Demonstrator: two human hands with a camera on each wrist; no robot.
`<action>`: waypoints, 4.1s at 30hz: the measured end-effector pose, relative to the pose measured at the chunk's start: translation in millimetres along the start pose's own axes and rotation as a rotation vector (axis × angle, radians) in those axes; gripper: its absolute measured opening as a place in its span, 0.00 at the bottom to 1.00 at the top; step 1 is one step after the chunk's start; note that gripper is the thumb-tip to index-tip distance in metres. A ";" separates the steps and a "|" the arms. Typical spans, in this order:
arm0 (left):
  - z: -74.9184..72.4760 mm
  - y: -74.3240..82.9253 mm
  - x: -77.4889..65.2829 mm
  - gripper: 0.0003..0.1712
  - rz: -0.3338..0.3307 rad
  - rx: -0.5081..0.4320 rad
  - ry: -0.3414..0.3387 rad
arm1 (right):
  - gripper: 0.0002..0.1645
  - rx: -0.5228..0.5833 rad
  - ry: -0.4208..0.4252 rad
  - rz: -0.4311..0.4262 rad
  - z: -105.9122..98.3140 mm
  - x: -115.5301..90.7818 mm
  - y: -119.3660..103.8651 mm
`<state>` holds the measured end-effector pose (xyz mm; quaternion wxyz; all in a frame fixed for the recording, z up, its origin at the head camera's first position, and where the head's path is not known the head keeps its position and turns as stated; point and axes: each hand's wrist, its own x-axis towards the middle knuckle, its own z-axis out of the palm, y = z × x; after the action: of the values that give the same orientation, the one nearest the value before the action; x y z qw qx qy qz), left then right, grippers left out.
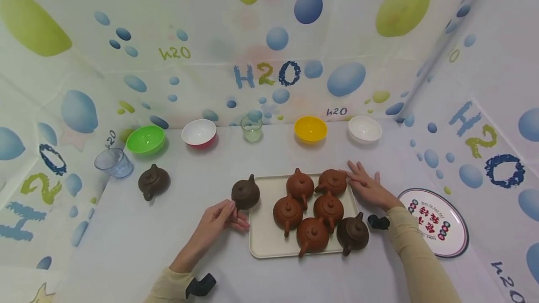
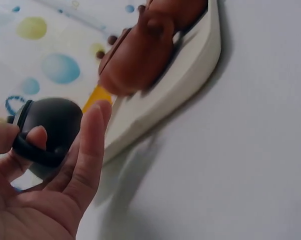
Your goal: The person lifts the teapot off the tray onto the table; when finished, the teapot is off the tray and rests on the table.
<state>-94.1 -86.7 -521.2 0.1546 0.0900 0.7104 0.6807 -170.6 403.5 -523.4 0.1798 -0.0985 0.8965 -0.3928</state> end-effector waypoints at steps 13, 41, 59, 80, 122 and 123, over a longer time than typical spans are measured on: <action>-59.1 5.9 -4.5 0.30 -0.078 0.014 0.316 | 0.34 0.032 0.031 -0.035 -2.1 -4.4 4.6; -118.3 8.3 7.3 0.28 -0.323 0.106 0.570 | 0.34 -0.037 0.017 -0.012 -1.9 2.7 0.5; -115.9 6.5 5.5 0.29 -0.308 0.076 0.556 | 0.33 -0.021 0.008 -0.006 0.1 1.7 4.5; -112.5 3.6 2.3 0.27 -0.300 0.031 0.586 | 0.33 -0.006 0.009 -0.013 2.7 -0.9 6.1; -29.1 1.4 -26.5 0.15 -0.189 0.146 0.319 | 0.33 -0.034 0.012 -0.017 0.4 0.7 1.3; -22.1 2.5 -24.8 0.14 -0.183 0.149 0.296 | 0.33 -0.033 0.012 -0.018 0.3 0.6 1.7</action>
<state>-78.7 -115.7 -515.8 0.1026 -0.0649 0.7791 0.6151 -171.1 404.2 -525.0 0.1693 -0.1070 0.9031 -0.3799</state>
